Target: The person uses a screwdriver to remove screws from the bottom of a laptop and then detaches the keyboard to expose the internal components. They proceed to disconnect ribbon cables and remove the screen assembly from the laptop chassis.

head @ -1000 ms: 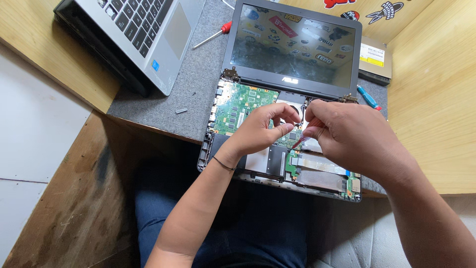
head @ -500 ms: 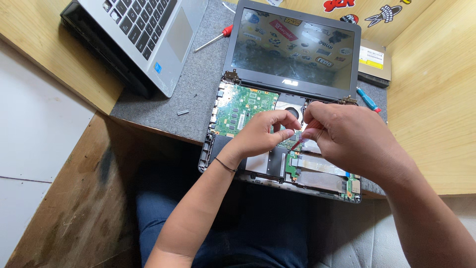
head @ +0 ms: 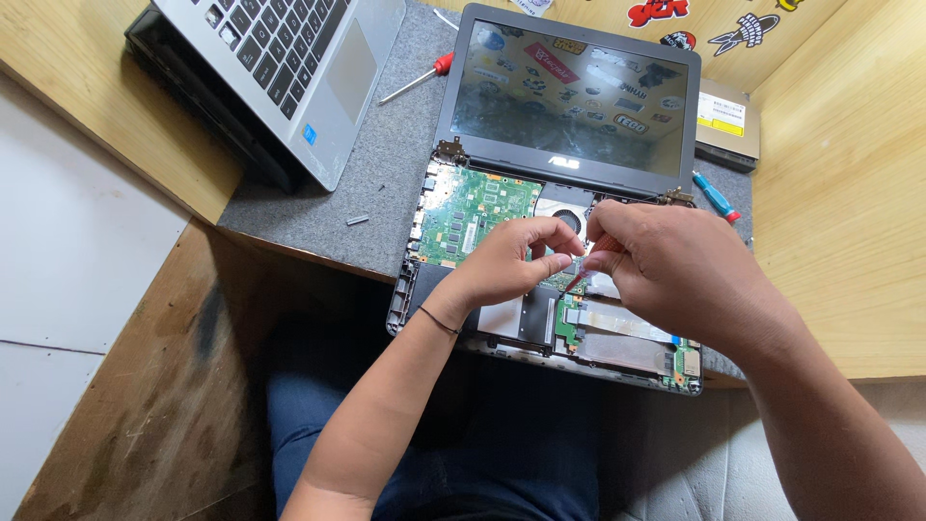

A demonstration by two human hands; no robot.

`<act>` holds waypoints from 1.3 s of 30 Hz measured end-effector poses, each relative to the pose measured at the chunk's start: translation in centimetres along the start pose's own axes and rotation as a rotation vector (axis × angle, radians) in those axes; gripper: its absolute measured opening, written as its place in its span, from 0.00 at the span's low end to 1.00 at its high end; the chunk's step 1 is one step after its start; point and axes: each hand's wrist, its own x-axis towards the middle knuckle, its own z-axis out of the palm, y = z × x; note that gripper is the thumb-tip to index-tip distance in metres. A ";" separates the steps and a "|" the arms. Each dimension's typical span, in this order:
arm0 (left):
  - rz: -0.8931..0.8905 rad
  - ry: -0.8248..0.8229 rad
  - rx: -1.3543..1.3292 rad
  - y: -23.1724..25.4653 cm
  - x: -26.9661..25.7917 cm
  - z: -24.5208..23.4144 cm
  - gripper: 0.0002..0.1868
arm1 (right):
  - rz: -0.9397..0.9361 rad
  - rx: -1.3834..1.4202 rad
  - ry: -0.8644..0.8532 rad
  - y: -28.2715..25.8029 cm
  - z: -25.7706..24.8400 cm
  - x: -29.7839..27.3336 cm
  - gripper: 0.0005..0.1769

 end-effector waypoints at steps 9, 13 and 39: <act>0.127 -0.159 -0.044 0.4 -0.1 -0.4 0.12 | -0.256 0.060 -0.060 0.7 0.0 0.2 0.05; 0.238 -0.253 -0.134 0.5 0.2 0.2 0.13 | -0.377 0.090 -0.045 0.6 -0.7 -0.1 0.17; 0.268 -0.015 -0.083 1.0 0.6 1.3 0.12 | -0.264 -0.134 -0.026 -0.3 -0.7 -0.8 0.20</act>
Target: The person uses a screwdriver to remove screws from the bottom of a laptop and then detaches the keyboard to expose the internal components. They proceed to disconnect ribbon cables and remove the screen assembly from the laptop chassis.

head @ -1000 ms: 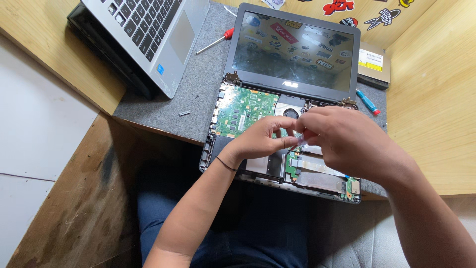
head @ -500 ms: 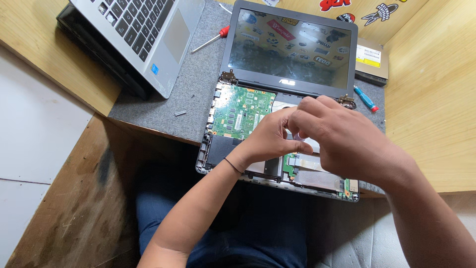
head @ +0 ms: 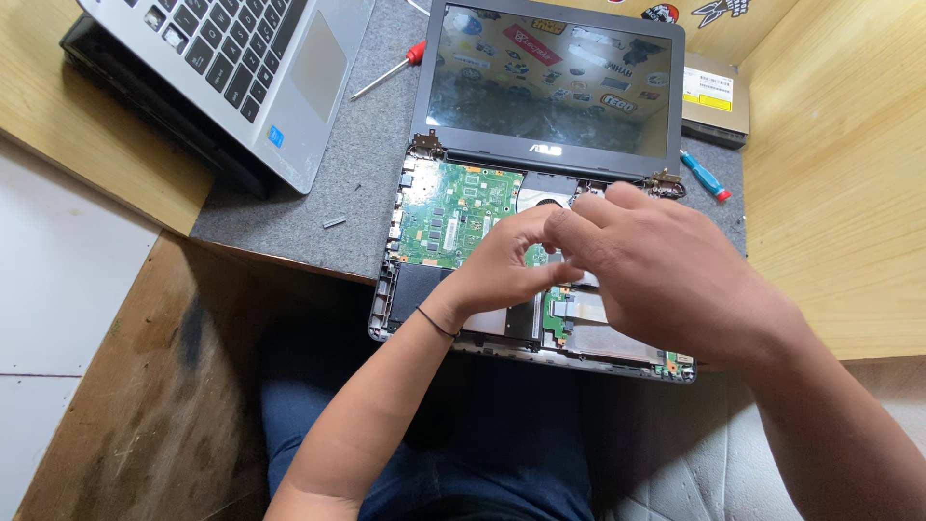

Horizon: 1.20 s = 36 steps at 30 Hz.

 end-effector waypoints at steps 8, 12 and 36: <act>-0.074 -0.011 -0.049 0.3 -0.4 -0.7 0.04 | -0.058 0.173 0.101 0.8 0.8 0.3 0.12; -0.088 0.026 0.024 0.4 -0.2 0.1 0.10 | 0.215 0.074 -0.007 0.1 0.9 1.0 0.14; -0.234 -0.274 0.553 -0.5 -0.9 0.5 0.02 | 0.476 0.749 0.589 7.4 1.3 -3.9 0.05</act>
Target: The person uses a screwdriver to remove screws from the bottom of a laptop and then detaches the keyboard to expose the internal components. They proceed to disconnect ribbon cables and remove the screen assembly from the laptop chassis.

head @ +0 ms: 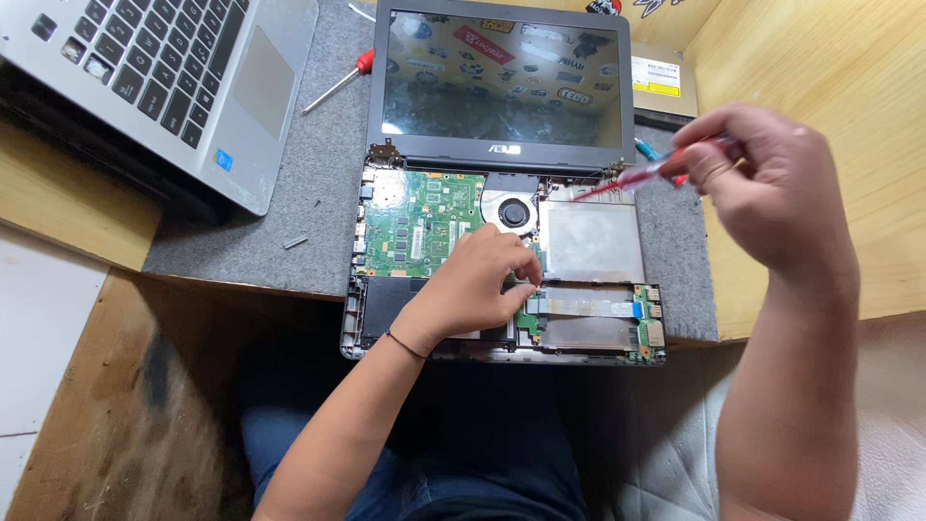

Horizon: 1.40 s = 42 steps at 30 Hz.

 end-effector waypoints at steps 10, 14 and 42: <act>0.279 0.066 0.240 5.0 3.6 6.4 0.07 | 0.116 0.731 0.600 14.2 8.3 -2.5 0.10; 0.284 0.094 0.363 4.9 5.1 9.0 0.08 | 0.117 0.844 0.658 15.3 9.7 -3.4 0.10; 0.687 0.398 0.709 7.4 5.8 9.0 0.09 | 0.161 0.606 0.488 13.2 9.9 -3.9 0.05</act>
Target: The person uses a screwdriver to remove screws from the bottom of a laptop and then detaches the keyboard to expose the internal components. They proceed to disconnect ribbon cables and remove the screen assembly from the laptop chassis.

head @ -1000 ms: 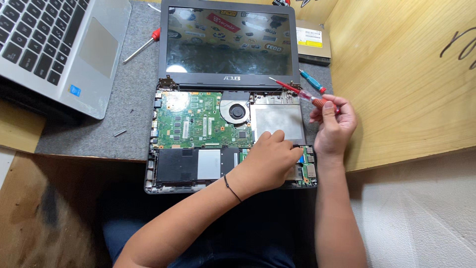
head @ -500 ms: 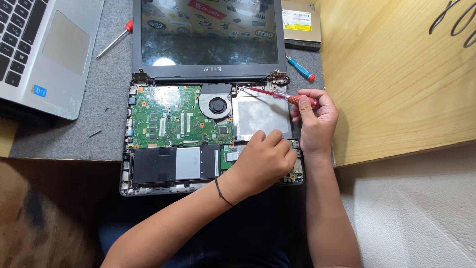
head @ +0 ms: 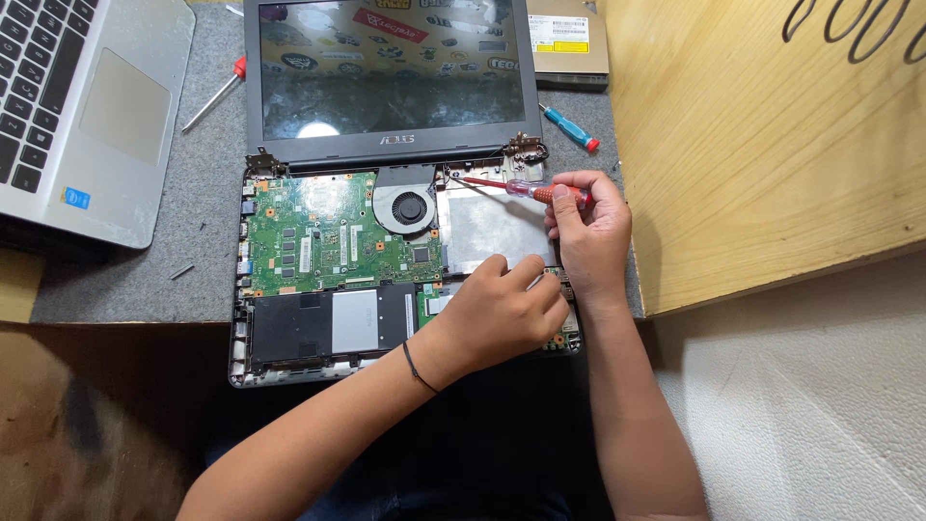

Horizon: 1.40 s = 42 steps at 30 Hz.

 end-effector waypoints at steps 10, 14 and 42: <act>0.054 0.039 0.000 -0.7 -1.2 1.6 0.06 | -0.062 -0.119 0.003 -0.1 0.0 -0.2 0.05; 0.058 0.021 -0.018 -0.7 -1.5 1.9 0.05 | -0.032 -0.110 -0.007 -0.2 -0.1 -0.2 0.06; -0.201 -0.089 -0.089 2.4 -4.8 -4.1 0.03 | -0.218 0.094 -0.125 -8.1 -3.6 -1.5 0.23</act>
